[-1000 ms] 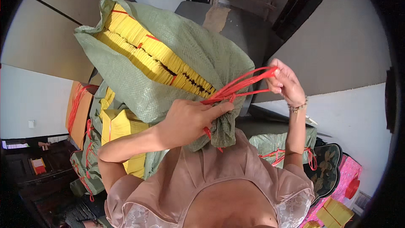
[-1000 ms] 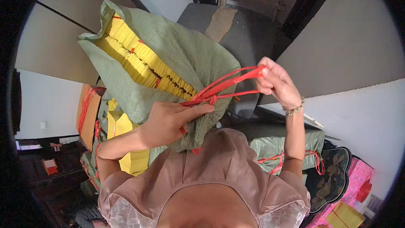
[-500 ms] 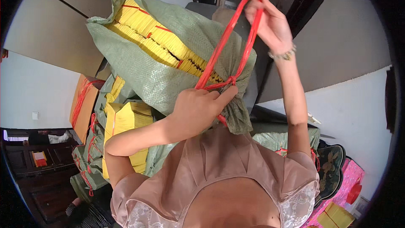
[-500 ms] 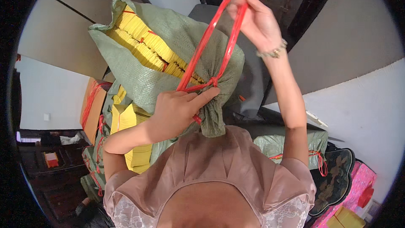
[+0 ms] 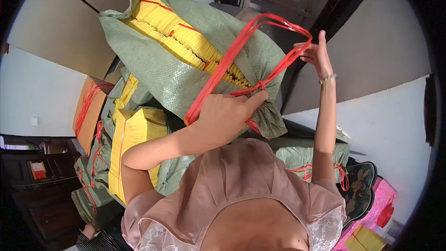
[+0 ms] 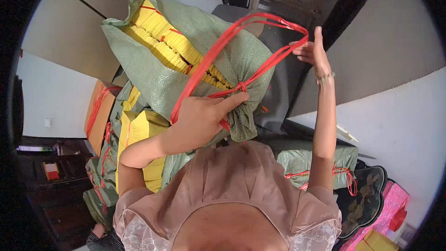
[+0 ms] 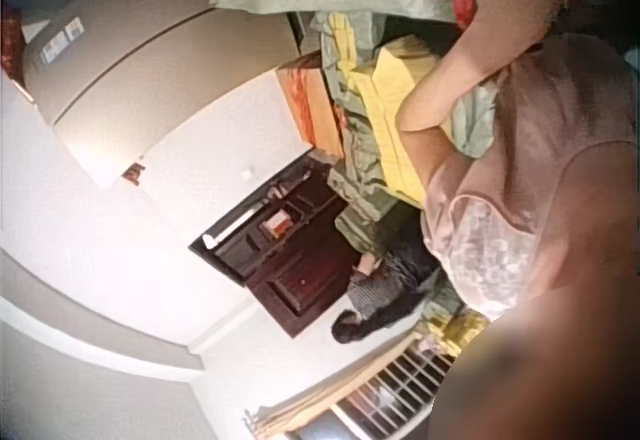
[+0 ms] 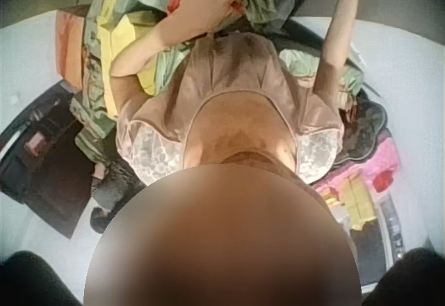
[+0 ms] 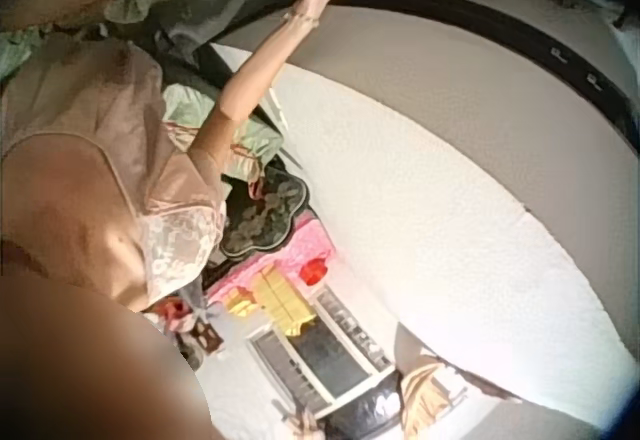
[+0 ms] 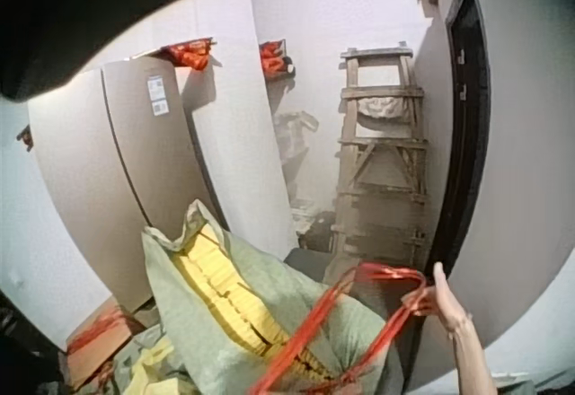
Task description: The person is seen packing yellow paper sheets into a green bag and tying it with red plastic straps.
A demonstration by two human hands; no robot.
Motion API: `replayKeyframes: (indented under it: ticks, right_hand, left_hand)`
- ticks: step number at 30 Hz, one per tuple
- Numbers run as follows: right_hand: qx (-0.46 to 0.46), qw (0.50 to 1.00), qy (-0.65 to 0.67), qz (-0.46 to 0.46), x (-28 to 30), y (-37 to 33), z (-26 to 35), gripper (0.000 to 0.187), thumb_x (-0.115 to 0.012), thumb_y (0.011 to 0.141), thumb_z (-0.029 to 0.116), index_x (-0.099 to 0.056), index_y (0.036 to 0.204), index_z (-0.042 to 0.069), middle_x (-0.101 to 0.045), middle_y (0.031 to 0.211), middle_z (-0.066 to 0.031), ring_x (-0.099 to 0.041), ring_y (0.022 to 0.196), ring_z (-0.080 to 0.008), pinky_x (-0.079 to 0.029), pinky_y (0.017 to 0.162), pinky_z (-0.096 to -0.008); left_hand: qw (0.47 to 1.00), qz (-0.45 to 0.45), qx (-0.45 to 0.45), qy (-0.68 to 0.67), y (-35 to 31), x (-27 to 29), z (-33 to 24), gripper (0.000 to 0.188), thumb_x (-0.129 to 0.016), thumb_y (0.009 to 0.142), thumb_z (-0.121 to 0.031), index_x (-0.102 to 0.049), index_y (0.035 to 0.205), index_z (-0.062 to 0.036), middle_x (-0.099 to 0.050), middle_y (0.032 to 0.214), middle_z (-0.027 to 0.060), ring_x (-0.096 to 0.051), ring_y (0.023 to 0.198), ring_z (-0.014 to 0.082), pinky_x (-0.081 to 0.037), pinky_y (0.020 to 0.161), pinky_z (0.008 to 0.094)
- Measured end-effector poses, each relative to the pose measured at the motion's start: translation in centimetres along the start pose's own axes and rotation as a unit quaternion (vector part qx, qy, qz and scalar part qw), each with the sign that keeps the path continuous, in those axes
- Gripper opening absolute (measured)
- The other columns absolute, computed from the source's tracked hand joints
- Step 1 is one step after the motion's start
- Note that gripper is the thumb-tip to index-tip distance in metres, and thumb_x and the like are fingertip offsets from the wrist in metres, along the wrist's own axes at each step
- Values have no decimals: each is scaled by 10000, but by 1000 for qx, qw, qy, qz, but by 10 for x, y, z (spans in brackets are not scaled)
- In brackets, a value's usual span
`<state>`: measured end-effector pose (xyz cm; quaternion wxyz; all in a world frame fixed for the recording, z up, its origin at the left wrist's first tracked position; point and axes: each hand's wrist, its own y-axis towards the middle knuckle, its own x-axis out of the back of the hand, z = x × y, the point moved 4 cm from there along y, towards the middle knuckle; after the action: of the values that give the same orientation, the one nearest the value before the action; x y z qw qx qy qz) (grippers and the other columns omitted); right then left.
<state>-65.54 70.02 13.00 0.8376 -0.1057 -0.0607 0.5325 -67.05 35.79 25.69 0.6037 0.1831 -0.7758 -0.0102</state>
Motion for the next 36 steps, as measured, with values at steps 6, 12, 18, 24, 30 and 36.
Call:
replayKeyframes:
  ticks: [6,12,18,24,30,36]
  right_hand:
    - [46,991,102,72,-73,-74,16,771,-274,948,669,-586,1239,26,-615,1214,-73,-547,1149,-158,-369,992,-304]
    - [83,967,240,3,-105,-60,44,454,-366,1033,392,-558,1185,10,-647,1080,-81,-585,1038,-161,-423,920,-274]
    - [156,878,452,-28,-109,-51,37,243,-388,1035,197,-484,855,65,-421,682,22,-417,626,-110,-405,640,-253]
    - [161,884,424,-112,-119,-56,43,253,-382,1037,198,-484,848,63,-397,672,26,-370,602,-94,-362,582,-238]
    - [145,874,437,-155,-113,-48,36,274,-389,1037,221,-485,837,61,-384,659,26,-374,593,-99,-353,576,-229]
    - [80,855,504,-95,-97,-40,28,231,-396,1020,161,-480,836,51,-329,587,39,-341,523,-101,-387,590,-257]
  left_hand:
    - [1000,-19,-5,-23,2,2,2,465,-642,727,-89,-601,1187,-141,-631,669,50,-621,543,243,-449,457,379]
    - [998,-34,-4,-54,6,4,3,471,-649,723,-90,-605,1182,-183,-604,620,56,-597,511,253,-438,448,389]
    - [998,-17,8,-53,4,4,7,499,-664,707,-81,-606,1186,-208,-586,586,68,-591,501,258,-431,445,386]
    - [989,-4,23,-146,-5,10,17,407,-604,882,-146,-468,1265,-129,-575,574,100,-592,510,314,-435,469,426]
    - [988,-24,30,-150,-6,5,21,332,-536,952,-185,-430,1212,-9,-572,573,167,-603,536,363,-436,484,447]
    - [969,-97,13,-226,-22,16,19,223,-531,957,-144,-456,1126,-19,-609,724,200,-619,591,375,-439,505,443]
